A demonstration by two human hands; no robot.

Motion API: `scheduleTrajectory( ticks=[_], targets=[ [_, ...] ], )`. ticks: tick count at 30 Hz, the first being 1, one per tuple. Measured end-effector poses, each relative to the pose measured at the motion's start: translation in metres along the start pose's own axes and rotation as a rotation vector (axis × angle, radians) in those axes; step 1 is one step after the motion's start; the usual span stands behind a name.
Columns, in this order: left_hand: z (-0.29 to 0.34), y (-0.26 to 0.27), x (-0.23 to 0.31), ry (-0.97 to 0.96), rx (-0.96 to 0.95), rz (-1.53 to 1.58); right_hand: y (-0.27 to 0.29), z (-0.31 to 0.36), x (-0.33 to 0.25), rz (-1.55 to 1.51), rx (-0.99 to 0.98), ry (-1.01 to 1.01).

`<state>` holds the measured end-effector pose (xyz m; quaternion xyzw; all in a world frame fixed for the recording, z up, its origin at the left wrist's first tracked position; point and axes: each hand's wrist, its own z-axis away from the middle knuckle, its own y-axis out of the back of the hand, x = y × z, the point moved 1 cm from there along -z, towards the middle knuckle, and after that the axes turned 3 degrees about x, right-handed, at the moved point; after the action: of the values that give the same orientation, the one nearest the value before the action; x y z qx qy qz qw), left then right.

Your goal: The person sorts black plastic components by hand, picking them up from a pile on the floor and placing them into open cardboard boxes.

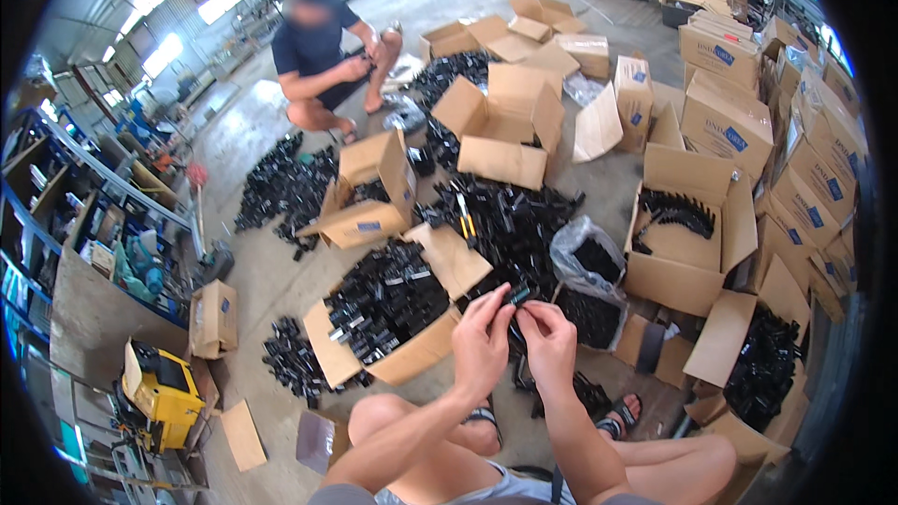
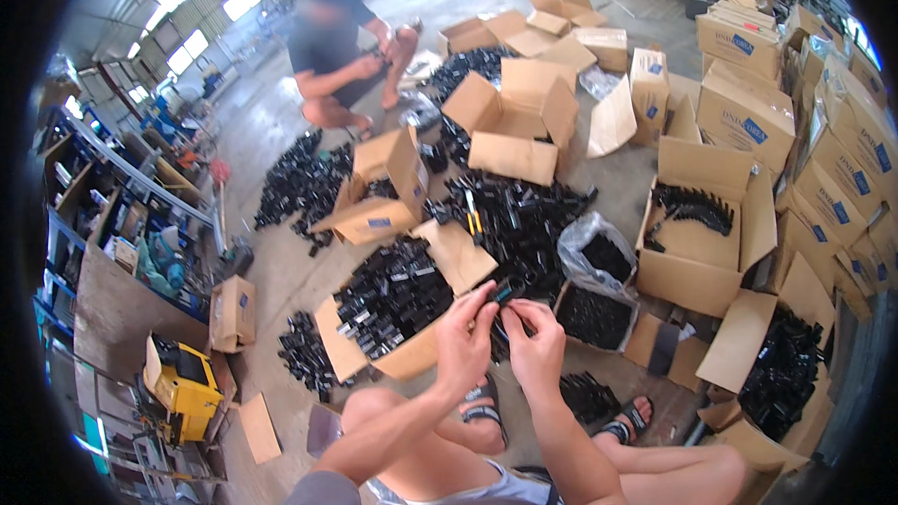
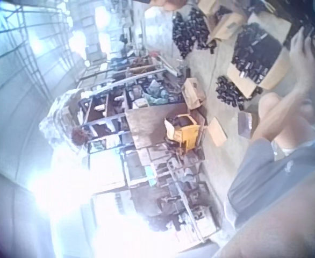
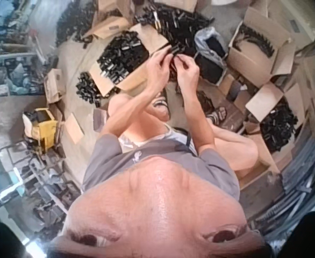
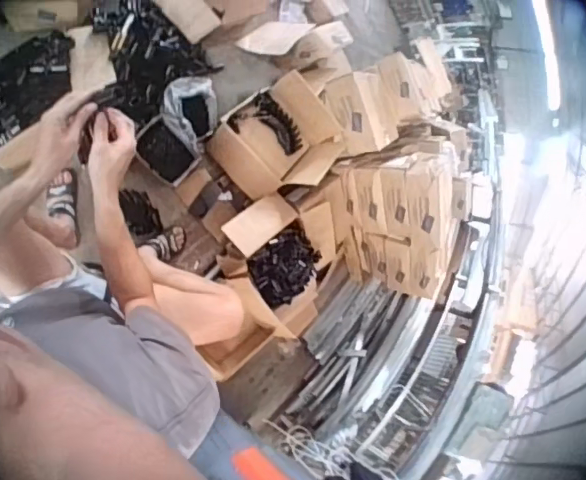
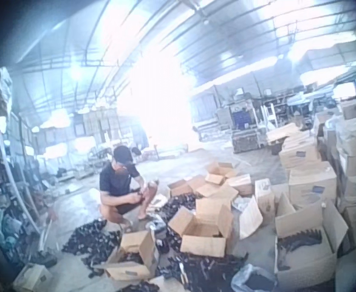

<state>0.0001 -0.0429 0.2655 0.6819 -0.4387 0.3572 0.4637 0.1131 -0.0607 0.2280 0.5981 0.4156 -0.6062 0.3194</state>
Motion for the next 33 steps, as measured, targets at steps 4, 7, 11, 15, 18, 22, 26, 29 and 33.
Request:
scheduleTrajectory(
  ticks=[4,7,11,15,18,22,26,29,33],
  targets=[
    [0.003,0.004,0.002,0.002,-0.019,-0.063,-0.001,0.006,-0.006,0.069,0.017,0.049],
    [0.007,0.000,-0.001,-0.012,-0.022,-0.120,0.000,0.007,0.007,-0.188,0.022,-0.117],
    [0.013,-0.013,-0.009,-0.046,-0.051,-0.151,0.014,0.005,0.025,-0.340,0.009,-0.252],
    [0.019,-0.027,-0.003,-0.026,-0.112,-0.189,0.025,0.009,0.035,-0.232,0.068,-0.274],
    [0.022,-0.038,-0.003,-0.009,-0.138,-0.198,0.035,0.011,0.032,-0.196,0.125,-0.237],
    [0.024,-0.049,-0.021,-0.029,-0.141,-0.156,0.042,0.011,0.036,-0.153,0.139,-0.148],
    [0.023,-0.062,-0.015,-0.025,-0.159,-0.196,0.055,0.000,0.046,-0.093,0.135,-0.097],
    [0.018,-0.070,-0.012,0.012,-0.195,-0.257,0.060,-0.007,0.043,0.022,0.184,0.045],
    [0.017,-0.084,-0.005,0.001,-0.207,-0.286,0.051,-0.010,0.057,-0.294,0.232,-0.127]
  ],
)
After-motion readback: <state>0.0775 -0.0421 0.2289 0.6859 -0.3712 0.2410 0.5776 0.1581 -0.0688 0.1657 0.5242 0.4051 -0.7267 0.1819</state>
